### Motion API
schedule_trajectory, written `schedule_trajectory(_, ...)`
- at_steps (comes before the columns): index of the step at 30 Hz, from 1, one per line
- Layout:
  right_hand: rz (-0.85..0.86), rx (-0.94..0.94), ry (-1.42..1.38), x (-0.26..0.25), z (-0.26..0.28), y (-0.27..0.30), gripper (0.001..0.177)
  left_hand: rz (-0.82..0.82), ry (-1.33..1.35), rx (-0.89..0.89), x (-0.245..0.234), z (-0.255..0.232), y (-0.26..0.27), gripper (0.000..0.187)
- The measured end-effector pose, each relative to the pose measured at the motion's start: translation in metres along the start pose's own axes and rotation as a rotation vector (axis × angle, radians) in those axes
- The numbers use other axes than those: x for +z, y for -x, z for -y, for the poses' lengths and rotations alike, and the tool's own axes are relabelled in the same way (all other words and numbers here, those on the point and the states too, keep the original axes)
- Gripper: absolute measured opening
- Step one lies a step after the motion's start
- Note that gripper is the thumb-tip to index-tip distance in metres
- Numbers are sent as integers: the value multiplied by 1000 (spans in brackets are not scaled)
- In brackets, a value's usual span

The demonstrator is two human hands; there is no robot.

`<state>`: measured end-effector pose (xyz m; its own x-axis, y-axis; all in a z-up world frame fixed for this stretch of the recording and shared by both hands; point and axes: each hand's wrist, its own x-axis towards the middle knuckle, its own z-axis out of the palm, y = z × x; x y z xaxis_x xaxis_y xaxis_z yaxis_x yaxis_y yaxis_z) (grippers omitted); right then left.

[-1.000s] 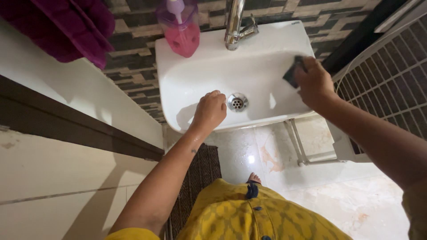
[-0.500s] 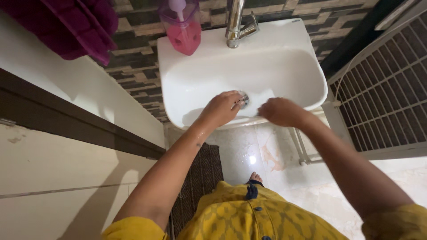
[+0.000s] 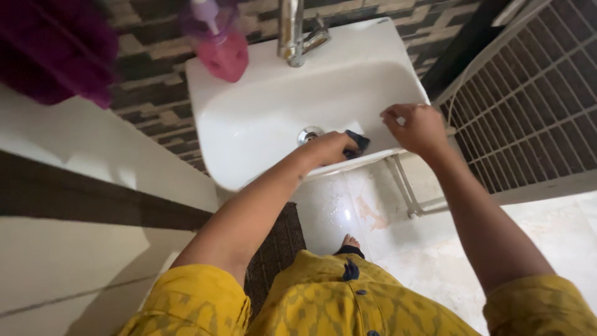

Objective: The person cleans a white bathroom sink using a dark sponge. They scrub the basin, faucet, and surrounding surfaces, occasionally rinsing the sponge under running water. A pink soap dispenser is moved aside to allow access to the sink area.

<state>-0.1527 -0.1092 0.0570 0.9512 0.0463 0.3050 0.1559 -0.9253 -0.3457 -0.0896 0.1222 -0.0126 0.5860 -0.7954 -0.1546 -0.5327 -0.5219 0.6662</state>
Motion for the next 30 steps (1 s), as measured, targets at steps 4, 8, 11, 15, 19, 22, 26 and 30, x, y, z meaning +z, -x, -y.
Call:
schedule_trajectory(4, -57, 82, -166, -2, 8, 2, 18, 25, -396, 207, 10, 4, -34, 33)
schedule_trajectory(8, -80, 7, 11, -2, 5, -3, 18, -224, -564, 399, -5, 46, -70, 37)
schedule_trajectory(11, -29, 84, -98, -5, 3, -5, 18, -467, -555, 629, -33, 60, -72, 34)
schedule_trajectory(15, -55, 97, -153, -8, 4, -6, 18, -129, -116, 128, -27, 10, -62, 49)
schedule_trajectory(19, -71, 95, -174, -10, 6, -6, 18, 164, -71, 75, -23, -20, -45, 50)
schedule_trajectory(22, -125, 44, -158, -11, 5, -5, 17, 117, -407, 264, -20, -7, -54, 39)
schedule_trajectory(26, -89, 29, -176, -8, 0, -7, 17, -304, -525, 517, -32, 33, -75, 25)
schedule_trajectory(30, -91, 13, -174, -7, -3, -6, 17, -399, -552, 490, -32, 42, -85, 43)
